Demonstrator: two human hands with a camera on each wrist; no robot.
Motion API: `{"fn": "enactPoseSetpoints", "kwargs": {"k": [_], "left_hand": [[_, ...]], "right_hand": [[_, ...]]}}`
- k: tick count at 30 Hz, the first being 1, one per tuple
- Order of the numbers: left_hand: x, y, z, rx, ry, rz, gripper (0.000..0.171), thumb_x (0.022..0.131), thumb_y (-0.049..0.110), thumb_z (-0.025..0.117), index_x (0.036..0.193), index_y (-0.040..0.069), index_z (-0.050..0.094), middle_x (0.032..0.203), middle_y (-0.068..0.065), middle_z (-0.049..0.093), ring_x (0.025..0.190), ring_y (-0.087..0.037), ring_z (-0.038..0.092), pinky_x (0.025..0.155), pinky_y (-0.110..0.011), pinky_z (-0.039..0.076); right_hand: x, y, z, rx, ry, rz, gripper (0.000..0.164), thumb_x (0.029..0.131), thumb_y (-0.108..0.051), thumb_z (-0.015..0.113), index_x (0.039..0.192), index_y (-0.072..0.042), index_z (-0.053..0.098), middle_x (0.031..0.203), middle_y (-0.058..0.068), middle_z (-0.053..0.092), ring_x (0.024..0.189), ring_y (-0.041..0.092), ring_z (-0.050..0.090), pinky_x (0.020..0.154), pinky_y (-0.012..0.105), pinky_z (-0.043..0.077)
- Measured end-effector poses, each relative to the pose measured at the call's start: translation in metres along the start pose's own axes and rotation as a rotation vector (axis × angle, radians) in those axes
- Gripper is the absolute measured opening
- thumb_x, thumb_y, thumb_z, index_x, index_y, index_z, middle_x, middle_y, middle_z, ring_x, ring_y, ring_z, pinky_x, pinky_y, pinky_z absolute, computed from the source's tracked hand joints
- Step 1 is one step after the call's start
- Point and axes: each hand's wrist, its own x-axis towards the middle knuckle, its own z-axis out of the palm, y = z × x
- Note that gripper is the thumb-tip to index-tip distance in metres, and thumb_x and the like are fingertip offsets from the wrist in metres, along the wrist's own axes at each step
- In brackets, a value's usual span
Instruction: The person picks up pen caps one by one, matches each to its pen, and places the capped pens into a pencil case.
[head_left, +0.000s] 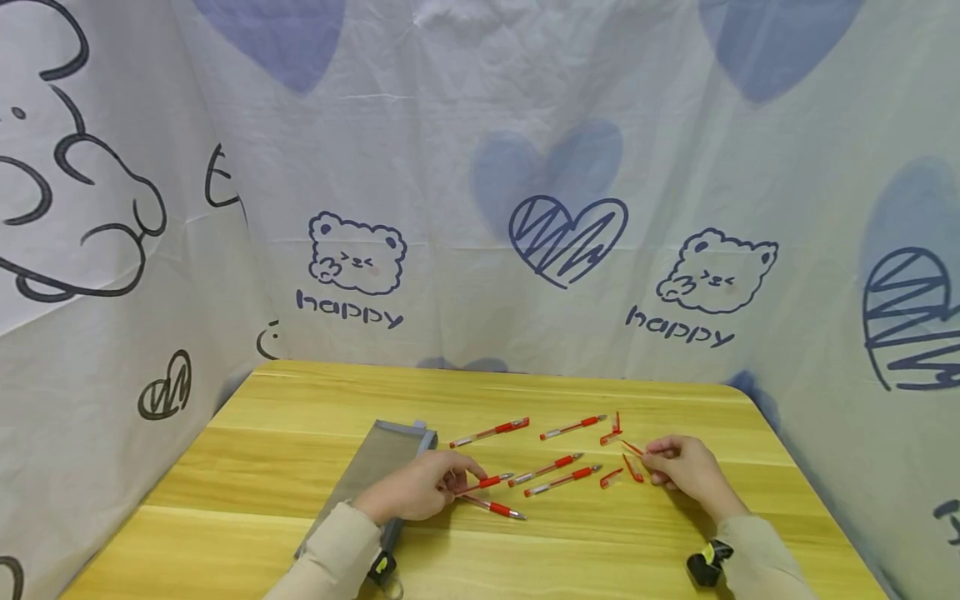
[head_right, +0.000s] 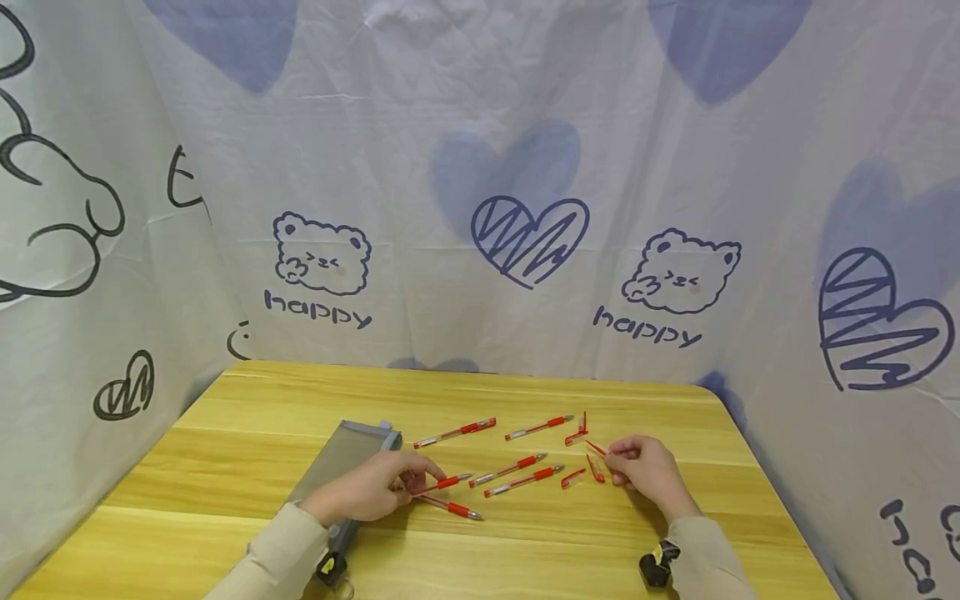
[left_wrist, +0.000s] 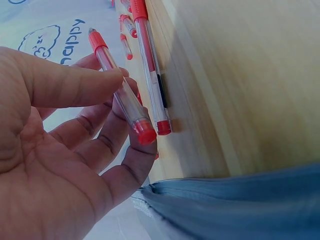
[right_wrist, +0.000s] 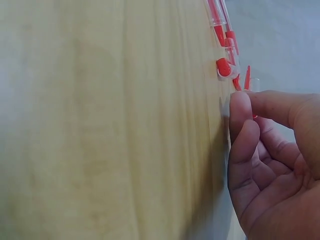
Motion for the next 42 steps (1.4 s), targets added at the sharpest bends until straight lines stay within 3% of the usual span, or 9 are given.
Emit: {"fn": "enactPoseSetpoints", "kwargs": {"k": [15,29,42], "left_hand": [[-0.001,-0.001,0.003,0.008,0.005,0.001,0.059,0.089,-0.022,0.055,0.131,0.016,0.074,0.102,-0.003,0.071,0.090,-0.009,0.064,0.080,-0.025,0.053],[-0.003,0.003,0.003,-0.005,0.001,0.006,0.060,0.089,-0.022,0.054,0.129,0.016,0.075,0.101,-0.004,0.070,0.090,-0.012,0.065,0.080,-0.026,0.053],[-0.004,0.005,0.006,0.010,-0.004,-0.010,0.053,0.093,-0.018,0.057,0.129,0.016,0.075,0.102,-0.003,0.071,0.091,-0.011,0.066,0.083,-0.026,0.055]], "right_hand": [[-0.015,-0.001,0.002,0.111,0.016,0.022,0.031,0.100,-0.017,0.076,0.118,0.007,0.068,0.093,0.006,0.077,0.071,0.013,0.073,0.059,0.028,0.057],[-0.031,-0.001,0.008,0.128,0.018,0.008,0.033,0.100,-0.020,0.078,0.119,0.006,0.071,0.095,0.006,0.075,0.070,0.013,0.071,0.058,0.026,0.056],[-0.048,-0.010,0.021,0.197,-0.014,-0.028,0.031,0.100,-0.013,0.077,0.123,0.007,0.071,0.098,0.005,0.072,0.068,0.012,0.070,0.059,0.025,0.056]]}}
